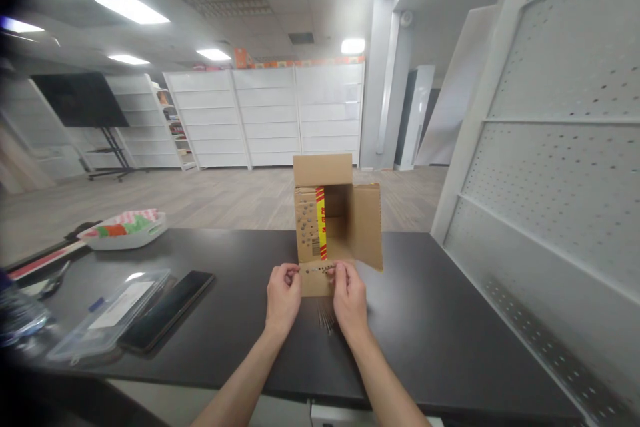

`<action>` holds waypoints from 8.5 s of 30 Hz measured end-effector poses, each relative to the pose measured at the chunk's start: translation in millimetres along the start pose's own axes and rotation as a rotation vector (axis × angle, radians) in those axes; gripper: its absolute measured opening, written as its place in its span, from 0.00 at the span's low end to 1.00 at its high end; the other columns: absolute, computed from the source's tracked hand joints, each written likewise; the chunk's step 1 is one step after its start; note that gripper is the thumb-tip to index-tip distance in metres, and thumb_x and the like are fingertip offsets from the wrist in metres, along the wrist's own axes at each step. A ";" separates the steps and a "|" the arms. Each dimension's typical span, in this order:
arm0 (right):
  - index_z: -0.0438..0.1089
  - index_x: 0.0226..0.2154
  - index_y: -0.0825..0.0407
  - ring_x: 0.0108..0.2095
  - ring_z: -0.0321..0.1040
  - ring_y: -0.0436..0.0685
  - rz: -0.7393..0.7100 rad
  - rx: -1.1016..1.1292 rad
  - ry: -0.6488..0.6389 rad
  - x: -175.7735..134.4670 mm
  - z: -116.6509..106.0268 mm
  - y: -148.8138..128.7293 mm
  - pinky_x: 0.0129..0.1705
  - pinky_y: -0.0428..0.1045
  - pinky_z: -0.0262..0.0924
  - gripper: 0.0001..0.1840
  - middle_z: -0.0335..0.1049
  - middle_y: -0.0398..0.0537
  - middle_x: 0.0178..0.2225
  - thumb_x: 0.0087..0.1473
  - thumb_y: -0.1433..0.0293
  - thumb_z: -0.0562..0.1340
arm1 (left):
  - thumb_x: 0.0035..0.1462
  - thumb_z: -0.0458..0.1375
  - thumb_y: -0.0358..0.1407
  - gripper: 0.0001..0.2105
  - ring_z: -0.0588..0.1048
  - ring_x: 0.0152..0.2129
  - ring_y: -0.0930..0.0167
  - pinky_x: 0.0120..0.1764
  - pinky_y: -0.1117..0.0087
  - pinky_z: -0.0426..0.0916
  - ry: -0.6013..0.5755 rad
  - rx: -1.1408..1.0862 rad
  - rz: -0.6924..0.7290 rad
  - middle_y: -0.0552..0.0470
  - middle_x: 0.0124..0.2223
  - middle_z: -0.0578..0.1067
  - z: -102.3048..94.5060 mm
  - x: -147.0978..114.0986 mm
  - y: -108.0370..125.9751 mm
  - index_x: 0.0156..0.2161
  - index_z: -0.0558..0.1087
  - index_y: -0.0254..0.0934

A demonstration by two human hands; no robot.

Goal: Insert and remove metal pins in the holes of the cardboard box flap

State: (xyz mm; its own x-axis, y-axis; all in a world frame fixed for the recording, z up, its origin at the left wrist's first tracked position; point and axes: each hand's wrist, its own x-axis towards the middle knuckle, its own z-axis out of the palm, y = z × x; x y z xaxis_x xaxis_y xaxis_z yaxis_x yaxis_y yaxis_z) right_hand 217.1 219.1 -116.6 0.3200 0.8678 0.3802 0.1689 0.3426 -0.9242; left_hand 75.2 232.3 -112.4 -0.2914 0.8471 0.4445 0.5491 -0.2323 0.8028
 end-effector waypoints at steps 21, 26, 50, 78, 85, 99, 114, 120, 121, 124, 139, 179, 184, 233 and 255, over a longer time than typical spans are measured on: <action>0.70 0.41 0.51 0.43 0.70 0.57 -0.260 -0.233 -0.153 -6.5 2.9 3.0 0.46 0.51 0.62 0.15 0.74 0.51 0.41 0.64 0.62 0.51 | 0.53 0.51 0.28 0.08 0.71 0.31 0.70 0.39 0.68 0.67 -0.015 0.005 -0.013 0.51 0.34 0.70 -0.2 0.1 1.9 0.33 0.72 0.37; 0.68 0.40 0.51 0.40 0.69 0.56 -0.310 -0.281 -0.145 -6.9 4.2 4.0 0.43 0.50 0.61 0.12 0.73 0.50 0.38 0.63 0.64 0.52 | 0.53 0.51 0.28 0.08 0.71 0.31 0.70 0.39 0.68 0.67 -0.019 0.013 -0.013 0.51 0.34 0.70 -0.4 0.4 2.0 0.33 0.72 0.37; 0.66 0.34 0.50 0.35 0.68 0.55 -0.394 -0.385 -0.187 -10.5 5.0 -4.0 0.39 0.49 0.61 0.07 0.70 0.47 0.33 0.61 0.70 0.53 | 0.53 0.52 0.27 0.07 0.72 0.32 0.71 0.39 0.68 0.68 -0.003 -0.015 0.002 0.51 0.34 0.70 1.0 0.0 -1.1 0.33 0.72 0.38; 0.69 0.35 0.51 0.39 0.67 0.57 -0.307 -0.407 -0.128 -9.8 2.8 -1.8 0.43 0.53 0.61 0.10 0.71 0.49 0.35 0.59 0.72 0.53 | 0.53 0.51 0.27 0.07 0.71 0.31 0.71 0.38 0.69 0.67 -0.012 0.017 0.006 0.52 0.34 0.70 0.3 -0.8 0.9 0.33 0.71 0.38; 0.70 0.36 0.49 0.42 0.67 0.58 -0.352 -0.520 -0.266 -16.1 -12.3 -10.8 0.45 0.54 0.60 0.10 0.71 0.49 0.37 0.56 0.73 0.54 | 0.53 0.51 0.27 0.07 0.71 0.31 0.71 0.38 0.69 0.67 -0.017 -0.004 0.002 0.52 0.34 0.70 -0.3 -0.6 1.9 0.33 0.71 0.38; 0.70 0.38 0.49 0.43 0.63 0.59 -0.475 -0.722 -0.482 -38.9 -28.9 -21.5 0.46 0.56 0.57 0.12 0.69 0.49 0.42 0.53 0.76 0.56 | 0.53 0.51 0.28 0.08 0.71 0.31 0.70 0.38 0.68 0.66 -0.020 -0.012 -0.018 0.51 0.33 0.70 -0.5 0.3 2.9 0.32 0.72 0.38; 0.72 0.35 0.47 0.43 0.62 0.59 -0.468 -0.711 -0.482 -40.2 -26.9 -21.9 0.46 0.55 0.56 0.13 0.69 0.47 0.42 0.49 0.78 0.56 | 0.53 0.51 0.29 0.08 0.71 0.30 0.70 0.37 0.68 0.66 -0.018 0.009 0.005 0.52 0.33 0.70 0.9 0.6 -1.5 0.32 0.72 0.39; 0.71 0.37 0.48 0.43 0.62 0.59 -0.453 -0.711 -0.510 -40.5 -26.8 -24.8 0.47 0.55 0.55 0.15 0.69 0.48 0.42 0.49 0.78 0.56 | 0.54 0.51 0.29 0.07 0.71 0.30 0.70 0.37 0.68 0.66 -0.027 0.014 0.003 0.52 0.33 0.70 0.2 0.7 -1.0 0.32 0.72 0.38; 0.71 0.38 0.48 0.43 0.62 0.59 -0.452 -0.704 -0.523 -40.5 -27.0 -25.9 0.47 0.55 0.55 0.16 0.69 0.48 0.43 0.49 0.78 0.56 | 0.54 0.51 0.30 0.07 0.71 0.30 0.70 0.37 0.68 0.66 -0.029 0.013 0.002 0.52 0.33 0.70 0.0 0.8 -0.8 0.32 0.72 0.38; 0.71 0.42 0.46 0.45 0.62 0.59 -0.452 -0.683 -0.570 -40.7 -27.1 -29.0 0.48 0.55 0.54 0.20 0.69 0.47 0.45 0.48 0.78 0.56 | 0.54 0.51 0.30 0.07 0.71 0.30 0.70 0.37 0.68 0.66 -0.025 0.008 -0.004 0.52 0.33 0.70 -0.3 1.0 -0.5 0.32 0.72 0.38; 0.72 0.43 0.43 0.49 0.61 0.54 -0.411 -0.698 -0.691 -37.9 -29.3 -37.3 0.53 0.52 0.48 0.11 0.71 0.41 0.47 0.61 0.69 0.56 | 0.53 0.50 0.30 0.08 0.71 0.29 0.69 0.37 0.67 0.67 -0.012 -0.005 0.002 0.51 0.32 0.70 2.0 1.8 -3.3 0.32 0.72 0.38; 0.69 0.45 0.46 0.48 0.64 0.55 -0.480 -0.605 -0.591 -35.5 -28.2 -29.6 0.52 0.53 0.55 0.15 0.71 0.46 0.45 0.62 0.75 0.52 | 0.52 0.50 0.32 0.08 0.70 0.29 0.69 0.36 0.67 0.67 -0.013 -0.024 0.000 0.51 0.32 0.69 0.6 1.8 -3.0 0.32 0.72 0.38; 0.71 0.46 0.46 0.47 0.65 0.56 -0.474 -0.547 -0.539 -35.0 -28.5 -23.3 0.50 0.54 0.59 0.15 0.71 0.48 0.45 0.63 0.73 0.51 | 0.53 0.50 0.32 0.08 0.71 0.29 0.69 0.36 0.67 0.67 -0.018 -0.030 0.008 0.51 0.32 0.69 2.0 2.1 -5.6 0.32 0.72 0.38; 0.72 0.40 0.52 0.39 0.75 0.58 -0.076 0.040 -0.033 -1.5 -0.7 9.5 0.45 0.53 0.69 0.17 0.76 0.52 0.38 0.58 0.57 0.58 | 0.52 0.51 0.29 0.07 0.71 0.30 0.70 0.38 0.68 0.68 -0.016 -0.043 -0.015 0.51 0.33 0.70 0.2 1.2 2.0 0.32 0.73 0.38; 0.73 0.44 0.51 0.41 0.70 0.56 -0.400 -0.203 -0.190 -0.8 0.3 2.4 0.46 0.51 0.64 0.14 0.74 0.51 0.39 0.62 0.67 0.54 | 0.53 0.51 0.28 0.07 0.72 0.32 0.70 0.40 0.68 0.67 -0.032 -0.006 -0.006 0.51 0.33 0.70 1.2 0.1 -0.5 0.33 0.72 0.37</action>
State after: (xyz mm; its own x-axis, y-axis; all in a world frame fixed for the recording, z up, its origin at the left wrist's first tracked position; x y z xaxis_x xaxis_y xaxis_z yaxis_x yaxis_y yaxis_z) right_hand 217.0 219.3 -119.1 0.0203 0.7395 0.6729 0.4287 0.6016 -0.6740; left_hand 75.9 233.0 -113.2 -0.2696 0.8634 0.4264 0.5425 -0.2297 0.8080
